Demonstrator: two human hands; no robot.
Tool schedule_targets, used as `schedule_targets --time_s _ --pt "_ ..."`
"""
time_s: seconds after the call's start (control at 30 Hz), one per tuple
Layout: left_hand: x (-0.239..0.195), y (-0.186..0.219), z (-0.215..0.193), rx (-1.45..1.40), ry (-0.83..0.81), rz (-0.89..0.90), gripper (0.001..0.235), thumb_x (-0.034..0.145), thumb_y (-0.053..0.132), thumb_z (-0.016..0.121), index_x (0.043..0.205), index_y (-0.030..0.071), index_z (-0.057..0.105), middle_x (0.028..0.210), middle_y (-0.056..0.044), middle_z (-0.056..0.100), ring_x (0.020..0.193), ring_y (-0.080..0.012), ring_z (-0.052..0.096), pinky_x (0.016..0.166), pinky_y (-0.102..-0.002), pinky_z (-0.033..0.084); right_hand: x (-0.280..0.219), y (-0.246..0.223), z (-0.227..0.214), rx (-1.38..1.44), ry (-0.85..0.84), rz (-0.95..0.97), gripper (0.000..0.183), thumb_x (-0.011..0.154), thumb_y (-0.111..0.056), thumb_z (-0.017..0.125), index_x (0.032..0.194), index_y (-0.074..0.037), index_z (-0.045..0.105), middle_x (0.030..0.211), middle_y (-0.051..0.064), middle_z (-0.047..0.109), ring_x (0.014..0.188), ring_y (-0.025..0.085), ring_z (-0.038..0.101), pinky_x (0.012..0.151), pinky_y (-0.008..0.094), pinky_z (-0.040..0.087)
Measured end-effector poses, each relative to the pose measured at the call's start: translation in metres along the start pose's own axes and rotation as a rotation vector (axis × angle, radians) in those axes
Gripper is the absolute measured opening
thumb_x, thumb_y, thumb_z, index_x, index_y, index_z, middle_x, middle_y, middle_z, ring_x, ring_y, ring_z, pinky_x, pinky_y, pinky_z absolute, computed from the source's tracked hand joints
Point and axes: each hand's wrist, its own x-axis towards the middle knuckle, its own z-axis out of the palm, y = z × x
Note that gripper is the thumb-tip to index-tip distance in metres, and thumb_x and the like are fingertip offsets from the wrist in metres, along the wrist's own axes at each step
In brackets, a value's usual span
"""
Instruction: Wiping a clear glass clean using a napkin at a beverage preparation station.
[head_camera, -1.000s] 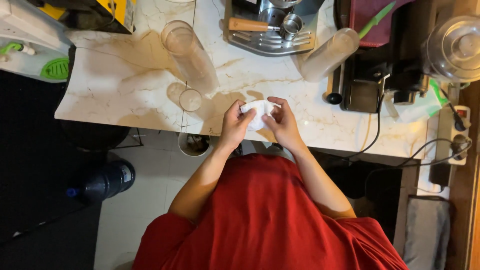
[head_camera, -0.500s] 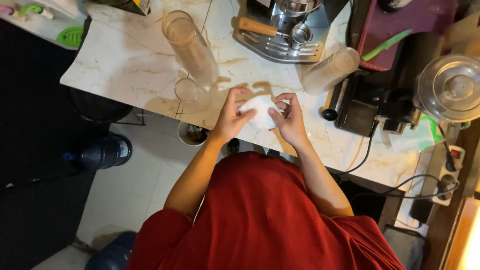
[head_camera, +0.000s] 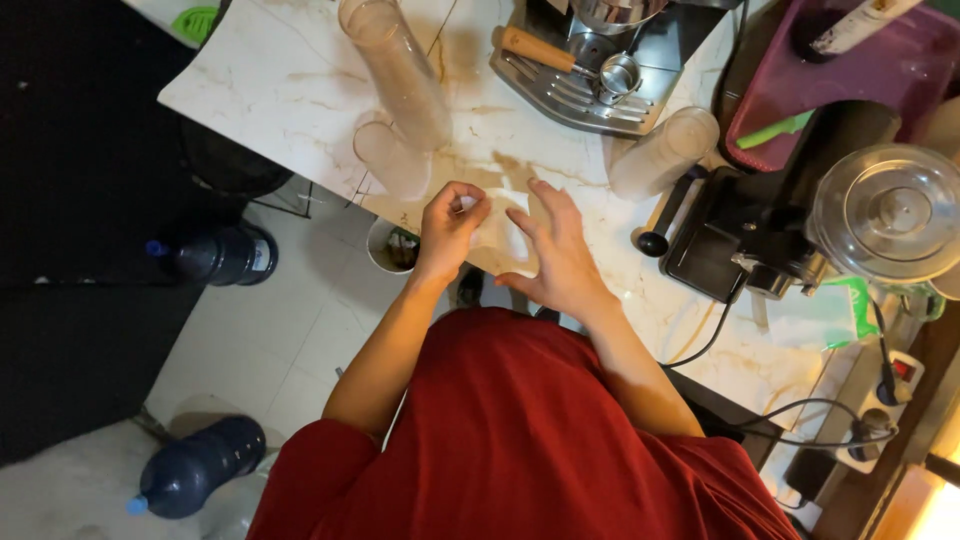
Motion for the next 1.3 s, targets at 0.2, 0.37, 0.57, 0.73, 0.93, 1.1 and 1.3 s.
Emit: schedule_targets --time_s 0.2,0.37,0.57,0.73,0.93,1.1,1.3 --pt "-0.024 -0.001 0.02 0.03 0.081 0.024 0.01 0.092 0.005 0.075 0.1 0.004 0.069 0.068 0.004 0.037 0.06 -0.0081 0.06 0.055 -0.018 0.047 -0.018 0.015 0.038 -0.103 0.093 -0.117 0.052 0.09 0.007 0.066 0.141 0.008 0.053 0.144 0.031 0.052 0.126 0.047 0.059 0.112 0.05 0.048" --pt "-0.042 0.014 0.021 -0.024 -0.03 -0.051 0.026 0.097 0.008 0.068 0.122 0.005 0.061 0.085 -0.004 0.057 0.079 -0.0097 0.064 0.073 -0.027 0.06 -0.042 0.034 0.047 -0.027 0.1 -0.062 0.056 0.085 0.015 0.049 0.139 0.006 0.058 0.126 0.024 0.067 0.107 0.04 0.071 0.108 0.05 0.051" --pt "-0.022 0.022 -0.035 0.396 0.348 0.379 0.033 0.093 0.018 0.077 0.12 0.01 0.059 0.101 -0.008 0.061 0.092 -0.0177 0.061 0.079 -0.031 0.052 -0.093 0.078 0.069 0.302 -0.011 0.374 0.052 0.084 0.012 0.055 0.129 -0.011 0.072 0.114 0.011 0.077 0.107 0.032 0.073 0.1 0.045 0.055" --pt "0.013 0.062 -0.068 0.649 0.535 0.578 0.077 0.07 0.012 0.099 0.13 0.01 0.051 0.126 -0.016 0.052 0.121 -0.0408 0.046 0.104 -0.05 0.043 -0.108 0.081 0.071 0.33 -0.049 0.528 0.048 0.085 0.009 0.057 0.125 -0.011 0.073 0.105 0.013 0.078 0.104 0.039 0.071 0.096 0.051 0.054" --pt "0.046 0.07 -0.086 0.536 0.181 0.218 0.093 0.078 0.006 0.084 0.152 0.011 0.028 0.149 -0.034 0.04 0.144 -0.0526 0.035 0.12 -0.062 0.022 -0.078 0.046 0.062 0.36 -0.088 0.635 0.044 0.085 0.007 0.054 0.116 -0.015 0.076 0.092 0.012 0.079 0.096 0.037 0.074 0.092 0.049 0.056" --pt "0.049 0.056 -0.116 0.183 0.091 0.243 0.074 0.087 0.012 0.089 0.145 0.018 0.042 0.142 -0.025 0.046 0.132 -0.0398 0.052 0.108 -0.059 0.045 -0.062 0.026 0.073 0.43 -0.009 0.768 0.032 0.086 0.005 0.057 0.105 -0.011 0.078 0.076 0.013 0.075 0.076 0.029 0.074 0.08 0.043 0.057" --pt "0.037 0.045 -0.108 -0.607 -0.198 -0.356 0.03 0.095 0.033 0.069 0.115 0.013 0.062 0.123 -0.014 0.072 0.114 -0.028 0.07 0.093 -0.046 0.063 -0.034 0.0 0.086 0.626 0.507 0.916 0.014 0.094 0.0 0.06 0.092 -0.006 0.072 0.083 0.005 0.066 0.075 0.013 0.057 0.076 0.028 0.051"
